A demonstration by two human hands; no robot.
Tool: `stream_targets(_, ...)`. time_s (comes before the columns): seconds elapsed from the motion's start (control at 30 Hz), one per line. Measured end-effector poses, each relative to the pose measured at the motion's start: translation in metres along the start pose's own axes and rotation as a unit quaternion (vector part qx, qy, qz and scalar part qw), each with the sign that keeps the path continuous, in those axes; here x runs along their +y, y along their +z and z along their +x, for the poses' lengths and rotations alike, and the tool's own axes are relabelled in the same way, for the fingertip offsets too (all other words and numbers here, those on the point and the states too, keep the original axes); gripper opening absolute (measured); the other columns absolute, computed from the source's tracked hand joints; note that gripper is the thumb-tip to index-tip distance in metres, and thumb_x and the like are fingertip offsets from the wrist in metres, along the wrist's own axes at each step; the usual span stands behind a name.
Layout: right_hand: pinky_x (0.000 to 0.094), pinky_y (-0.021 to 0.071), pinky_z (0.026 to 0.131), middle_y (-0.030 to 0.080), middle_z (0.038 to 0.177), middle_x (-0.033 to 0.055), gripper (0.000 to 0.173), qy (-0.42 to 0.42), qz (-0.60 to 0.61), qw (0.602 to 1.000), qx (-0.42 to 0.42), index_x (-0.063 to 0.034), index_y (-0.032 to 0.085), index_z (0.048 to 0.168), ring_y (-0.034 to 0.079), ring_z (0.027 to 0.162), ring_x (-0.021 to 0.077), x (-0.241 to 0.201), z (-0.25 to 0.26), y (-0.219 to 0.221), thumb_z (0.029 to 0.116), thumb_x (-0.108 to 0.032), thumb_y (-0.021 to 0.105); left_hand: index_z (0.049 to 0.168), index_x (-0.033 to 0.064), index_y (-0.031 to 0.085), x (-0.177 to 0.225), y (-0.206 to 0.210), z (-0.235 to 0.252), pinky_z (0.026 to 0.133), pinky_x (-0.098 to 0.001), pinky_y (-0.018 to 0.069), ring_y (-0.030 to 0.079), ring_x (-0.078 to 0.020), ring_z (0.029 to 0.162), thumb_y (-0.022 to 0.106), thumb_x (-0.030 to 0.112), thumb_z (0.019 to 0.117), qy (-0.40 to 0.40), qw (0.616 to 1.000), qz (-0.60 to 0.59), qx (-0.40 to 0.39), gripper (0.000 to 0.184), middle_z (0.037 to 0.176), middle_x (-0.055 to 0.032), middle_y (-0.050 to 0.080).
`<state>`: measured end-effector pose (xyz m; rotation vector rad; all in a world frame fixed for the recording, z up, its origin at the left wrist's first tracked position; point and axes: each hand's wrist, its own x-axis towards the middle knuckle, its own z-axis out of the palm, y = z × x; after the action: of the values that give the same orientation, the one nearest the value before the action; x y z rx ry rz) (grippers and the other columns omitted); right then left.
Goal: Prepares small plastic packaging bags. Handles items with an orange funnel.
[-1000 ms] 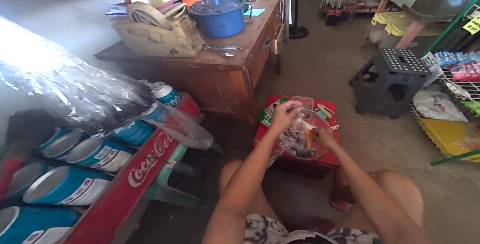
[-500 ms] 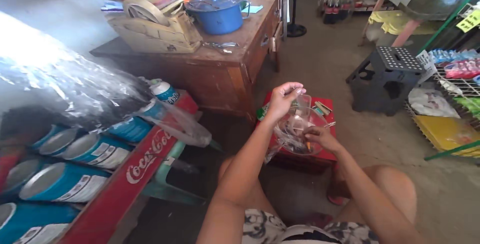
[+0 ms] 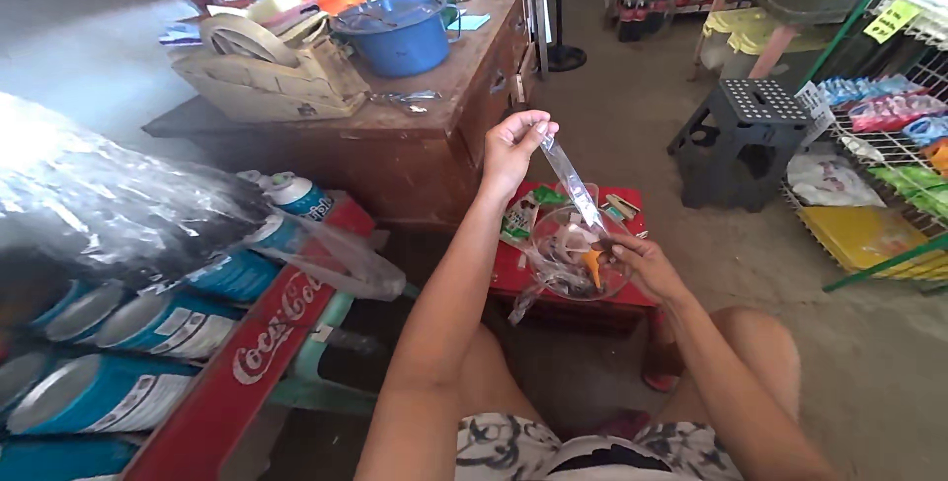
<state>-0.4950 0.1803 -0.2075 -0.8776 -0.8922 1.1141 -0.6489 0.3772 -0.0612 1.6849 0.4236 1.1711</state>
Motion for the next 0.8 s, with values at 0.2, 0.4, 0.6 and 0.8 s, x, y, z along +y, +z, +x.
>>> stream_targets(0.2, 0.0255, 0.0614, 0.074, 0.076, 0.098, 0.0057, 0.02, -0.002, 0.063, 0.996, 0.066, -0.0028, 0.068, 0.105, 0.072, 0.079, 0.011, -0.009, 0.004, 0.005, 0.0959, 0.005, 0.052, 0.11, -0.0012, 0.066, 0.019, 0.009, 0.01, 0.087, -0.0237, 0.057, 0.07, -0.0039, 0.088, 0.059, -0.001, 0.0991, 0.014, 1.0, 0.014, -0.011, 0.013, 0.092, 0.0014, 0.075)
stream_targets(0.4, 0.0239, 0.0608, 0.07, 0.076, 0.093, 0.006, 0.023, -0.002, 0.076, 0.993, 0.088, -0.0031, 0.069, 0.099, 0.072, 0.076, 0.0102, -0.013, 0.004, 0.005, 0.0979, 0.006, 0.048, 0.111, -0.0011, 0.067, 0.022, 0.015, 0.012, 0.086, -0.0235, 0.0569, 0.07, -0.0039, 0.088, 0.059, -0.001, 0.099, 0.027, 0.999, 0.016, -0.017, 0.014, 0.093, 0.0011, 0.074)
stream_targets(0.6, 0.0217, 0.0593, 0.067, 0.075, 0.086, 0.0058, 0.024, 0.01, 0.083, 0.99, 0.111, -0.0023, 0.067, 0.095, 0.07, 0.07, 0.0086, -0.018, 0.006, 0.008, 0.0979, 0.008, 0.046, 0.11, -0.0011, 0.067, 0.023, 0.016, 0.012, 0.086, -0.0229, 0.0568, 0.07, -0.0035, 0.088, 0.059, -0.001, 0.0993, 0.026, 0.999, 0.014, -0.02, 0.014, 0.092, 0.0013, 0.074)
stream_targets(0.8, 0.0214, 0.059, 0.065, 0.074, 0.084, 0.0054, 0.025, 0.033, 0.085, 0.988, 0.121, -0.0021, 0.066, 0.095, 0.07, 0.068, 0.0083, -0.023, 0.008, 0.009, 0.0988, 0.007, 0.043, 0.109, -0.0012, 0.068, 0.022, 0.015, 0.011, 0.086, -0.0222, 0.0564, 0.07, -0.0033, 0.088, 0.06, -0.001, 0.0986, 0.018, 1.0, 0.017, -0.012, 0.013, 0.092, 0.0006, 0.074)
